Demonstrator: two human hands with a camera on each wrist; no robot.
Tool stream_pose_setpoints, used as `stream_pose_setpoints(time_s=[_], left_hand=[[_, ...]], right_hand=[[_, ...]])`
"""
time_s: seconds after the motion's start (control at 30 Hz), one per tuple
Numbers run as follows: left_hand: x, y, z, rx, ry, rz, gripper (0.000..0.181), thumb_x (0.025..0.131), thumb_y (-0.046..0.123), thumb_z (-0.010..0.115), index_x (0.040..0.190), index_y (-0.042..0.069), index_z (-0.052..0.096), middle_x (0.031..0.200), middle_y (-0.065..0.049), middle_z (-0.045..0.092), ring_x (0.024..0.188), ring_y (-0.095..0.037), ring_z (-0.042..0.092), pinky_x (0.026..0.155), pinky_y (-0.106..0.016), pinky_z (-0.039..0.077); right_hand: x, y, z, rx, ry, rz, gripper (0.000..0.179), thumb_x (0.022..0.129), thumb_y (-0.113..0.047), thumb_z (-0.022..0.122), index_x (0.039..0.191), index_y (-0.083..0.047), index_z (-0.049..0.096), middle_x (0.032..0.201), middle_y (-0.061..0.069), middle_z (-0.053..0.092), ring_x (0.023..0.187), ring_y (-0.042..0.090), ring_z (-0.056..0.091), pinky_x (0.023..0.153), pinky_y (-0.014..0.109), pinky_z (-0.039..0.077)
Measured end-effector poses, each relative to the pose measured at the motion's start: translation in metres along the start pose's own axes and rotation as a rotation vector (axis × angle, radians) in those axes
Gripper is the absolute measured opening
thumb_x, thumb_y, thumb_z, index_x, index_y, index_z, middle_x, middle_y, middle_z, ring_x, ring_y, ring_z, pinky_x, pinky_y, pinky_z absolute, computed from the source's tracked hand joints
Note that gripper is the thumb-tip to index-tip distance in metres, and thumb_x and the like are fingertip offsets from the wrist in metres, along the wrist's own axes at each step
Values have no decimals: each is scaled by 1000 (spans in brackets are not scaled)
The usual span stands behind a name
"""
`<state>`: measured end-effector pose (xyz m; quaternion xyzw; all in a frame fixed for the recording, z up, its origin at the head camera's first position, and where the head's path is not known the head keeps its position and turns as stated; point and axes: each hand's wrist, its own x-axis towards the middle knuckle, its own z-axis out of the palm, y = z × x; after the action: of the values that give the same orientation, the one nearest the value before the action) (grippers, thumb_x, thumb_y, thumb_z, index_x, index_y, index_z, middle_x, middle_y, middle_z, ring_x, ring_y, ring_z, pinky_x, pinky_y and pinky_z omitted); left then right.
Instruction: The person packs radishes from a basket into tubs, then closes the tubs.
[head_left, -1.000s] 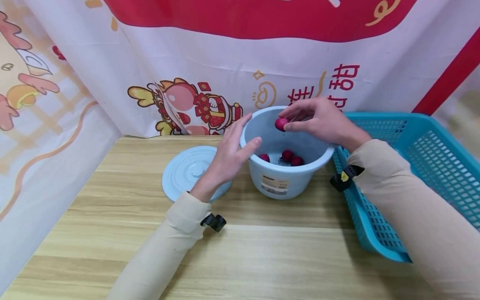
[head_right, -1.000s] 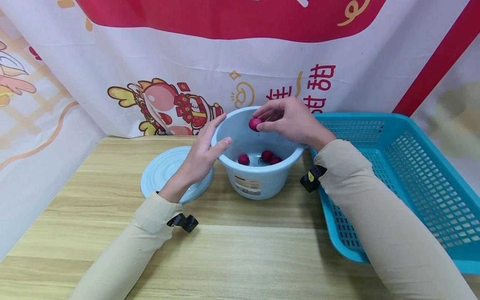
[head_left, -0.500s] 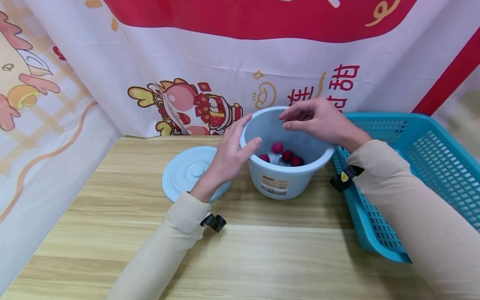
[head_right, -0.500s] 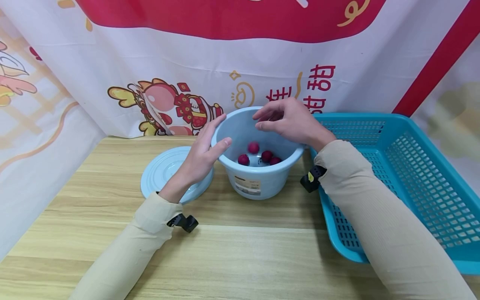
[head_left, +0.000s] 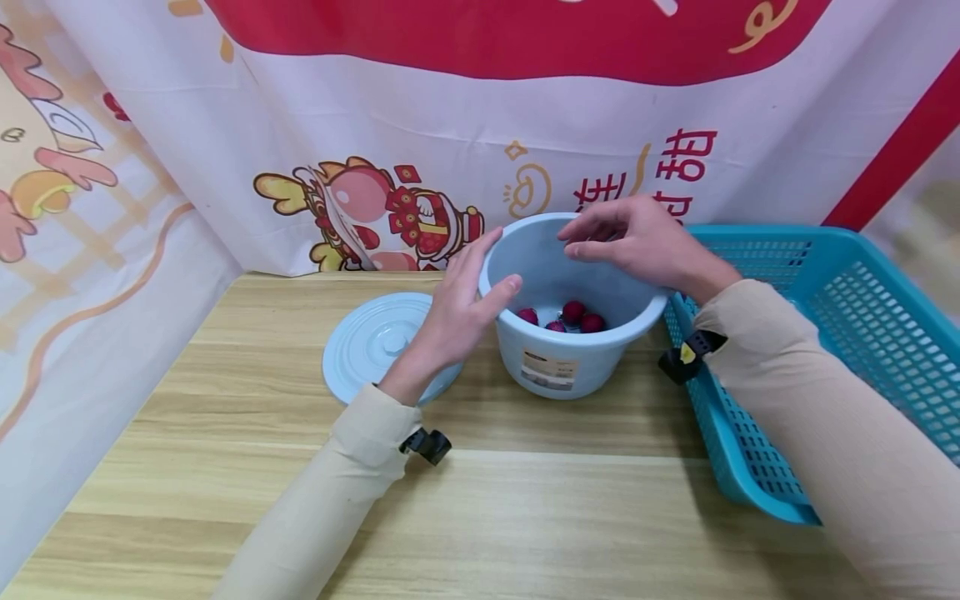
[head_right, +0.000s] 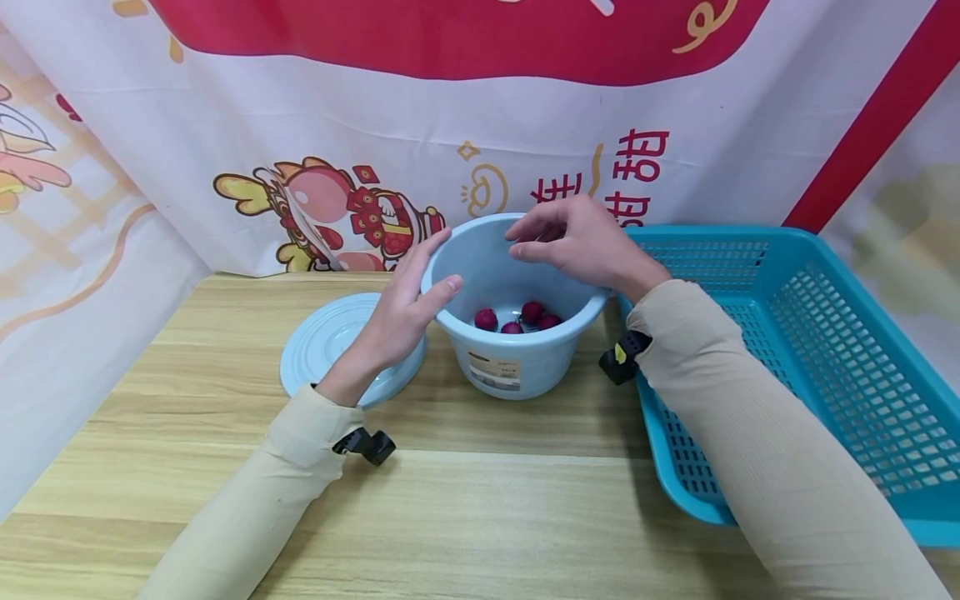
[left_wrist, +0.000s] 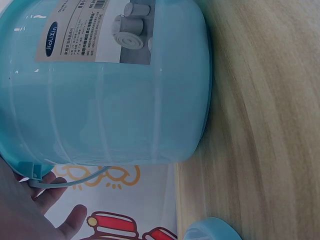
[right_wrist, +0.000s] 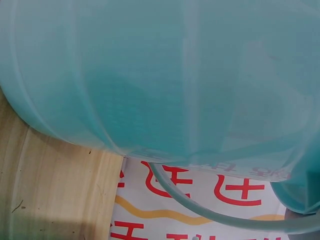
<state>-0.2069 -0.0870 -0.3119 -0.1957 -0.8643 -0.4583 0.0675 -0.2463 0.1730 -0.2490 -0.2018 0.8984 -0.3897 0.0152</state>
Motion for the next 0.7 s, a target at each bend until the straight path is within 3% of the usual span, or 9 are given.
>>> stream_pose_setpoints(time_s=[0.2,0.37,0.57,0.7], left_hand=[[1,-1,0,2,-2,1,78,101,53,51,169,23,28,173,-4,33,153,-27,34,120,-61,41],[0,-1,0,2,-5,-7,78,101,53,51,169,23,28,172,-4,33,152,-27,35,119,-61,42],[0,-1,0,-10,2,-1,78,101,53,52,169,24,28,173,-3,33,153,-27,35,118,-62,44],[1,0,1,-13,6,0,78,100,54,52,169,25,28,173,-2,33,152,-26,36,117,-61,45]], right_hand=[[1,1,-1,4,0,3,34,96,-32,79,127,-18,78,124,7,77,104,24,67,84,28,56],[-2,0,-7,67,-1,26,38,96,-35,79,131,-19,76,127,5,76,109,23,71,90,28,59],[-10,-3,-24,158,37,36,43,94,-43,79,132,-23,75,123,1,76,110,26,73,88,31,62],[-17,3,-41,170,79,41,48,93,-45,79,136,-23,72,126,-1,75,110,24,72,85,26,62]])
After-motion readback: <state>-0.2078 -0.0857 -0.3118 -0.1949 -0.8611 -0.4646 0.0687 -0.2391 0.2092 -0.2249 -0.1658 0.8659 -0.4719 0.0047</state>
